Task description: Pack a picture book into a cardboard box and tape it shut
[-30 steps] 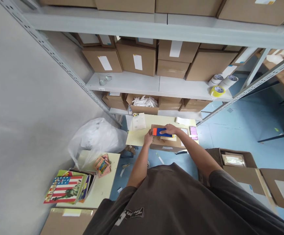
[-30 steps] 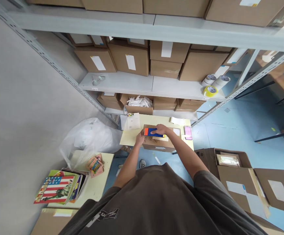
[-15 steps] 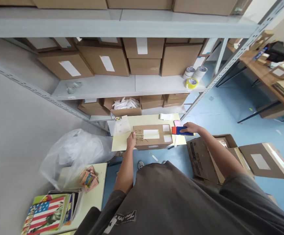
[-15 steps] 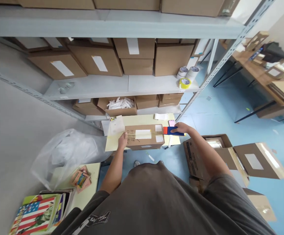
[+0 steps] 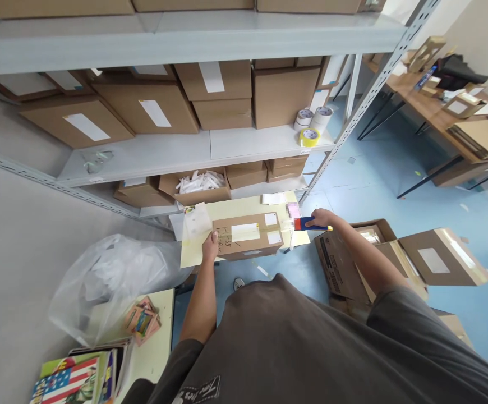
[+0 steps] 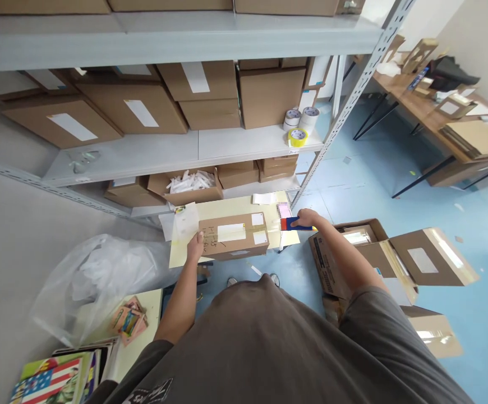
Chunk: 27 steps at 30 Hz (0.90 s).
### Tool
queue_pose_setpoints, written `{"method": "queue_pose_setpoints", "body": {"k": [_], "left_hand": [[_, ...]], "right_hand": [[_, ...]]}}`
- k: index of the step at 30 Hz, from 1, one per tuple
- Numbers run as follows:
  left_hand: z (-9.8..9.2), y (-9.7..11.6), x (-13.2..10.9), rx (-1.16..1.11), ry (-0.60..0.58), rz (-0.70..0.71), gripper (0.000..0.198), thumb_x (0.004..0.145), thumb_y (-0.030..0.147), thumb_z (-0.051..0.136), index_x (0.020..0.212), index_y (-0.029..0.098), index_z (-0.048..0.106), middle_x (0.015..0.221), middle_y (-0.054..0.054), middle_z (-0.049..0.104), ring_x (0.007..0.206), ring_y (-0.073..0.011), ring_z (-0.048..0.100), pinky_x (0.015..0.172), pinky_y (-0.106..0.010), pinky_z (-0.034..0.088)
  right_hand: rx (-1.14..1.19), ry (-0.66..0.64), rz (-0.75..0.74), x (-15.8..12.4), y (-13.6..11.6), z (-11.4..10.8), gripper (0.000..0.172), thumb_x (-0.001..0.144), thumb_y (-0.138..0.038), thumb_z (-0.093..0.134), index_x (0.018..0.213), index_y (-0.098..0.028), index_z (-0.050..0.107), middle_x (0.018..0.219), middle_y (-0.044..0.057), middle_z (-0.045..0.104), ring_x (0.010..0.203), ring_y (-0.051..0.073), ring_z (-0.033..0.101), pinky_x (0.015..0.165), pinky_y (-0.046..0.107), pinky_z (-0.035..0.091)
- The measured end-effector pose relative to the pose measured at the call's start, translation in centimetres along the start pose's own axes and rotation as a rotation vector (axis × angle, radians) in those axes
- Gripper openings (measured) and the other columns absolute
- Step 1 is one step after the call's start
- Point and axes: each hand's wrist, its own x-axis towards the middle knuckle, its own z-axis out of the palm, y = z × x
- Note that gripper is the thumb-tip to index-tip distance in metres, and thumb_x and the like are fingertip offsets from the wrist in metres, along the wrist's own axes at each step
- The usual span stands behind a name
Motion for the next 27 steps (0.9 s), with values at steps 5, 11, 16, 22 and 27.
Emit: {"method": "queue_pose_setpoints", "body": {"k": [5,11,16,22,27], "left_hand": [[0.0,0.0,0.0,-0.017,0.015,-0.012,0.052,0.113,0.047,0.037,0.144,0.021,0.069,0.146,-0.013,0.072,0.138,-0.0318,0.064,0.115,-0.041,0.05],[-0.3,0.2,-0.2,-0.018,0.012,-0.047,0.051,0.113,0.049,0.039,0.143,0.022,0.07,0.141,-0.013,0.074,0.132,-0.0328,0.068,0.111,-0.041,0.052],[-0.4,0.3,0.0,-0.015,0.036,-0.041,0.053,0.11,0.057,0.043,0.137,0.022,0.073,0.133,-0.015,0.078,0.127,-0.0341,0.07,0.107,-0.041,0.055],[-0.5,0.0,0.2,0.009,0.045,-0.008,0.056,0.11,0.061,0.041,0.136,0.023,0.073,0.127,-0.014,0.079,0.126,-0.0339,0.07,0.105,-0.04,0.055],[-1.5,-1.1,0.4,0.081,0.045,-0.022,0.055,0.113,0.051,0.032,0.134,0.021,0.073,0.129,-0.015,0.078,0.126,-0.0337,0.07,0.105,-0.04,0.054]], "right_hand": [[-0.053,0.033,0.06,1.9,-4.2,2.4,0.059,0.082,-0.06,0.082,0.114,-0.01,0.081,0.111,0.024,0.08,0.106,0.037,0.075,0.083,0.036,0.054],[-0.018,0.061,0.1,3.7,-9.8,8.6,0.04,0.093,-0.037,0.074,0.121,-0.009,0.079,0.124,0.027,0.076,0.12,0.039,0.072,0.097,0.04,0.054],[0.239,0.138,0.3,4.2,-11.1,14.0,0.056,0.108,-0.055,0.048,0.136,-0.011,0.068,0.129,0.025,0.075,0.119,0.035,0.073,0.093,0.038,0.054],[0.431,0.133,0.324,5.1,-12.2,17.9,0.059,0.112,-0.041,0.035,0.157,-0.005,0.045,0.15,0.027,0.064,0.132,0.034,0.066,0.103,0.04,0.051],[0.528,0.124,0.269,6.2,-13.1,19.7,0.056,0.11,-0.035,0.041,0.154,-0.002,0.041,0.144,0.026,0.066,0.13,0.034,0.065,0.106,0.039,0.049]]}}
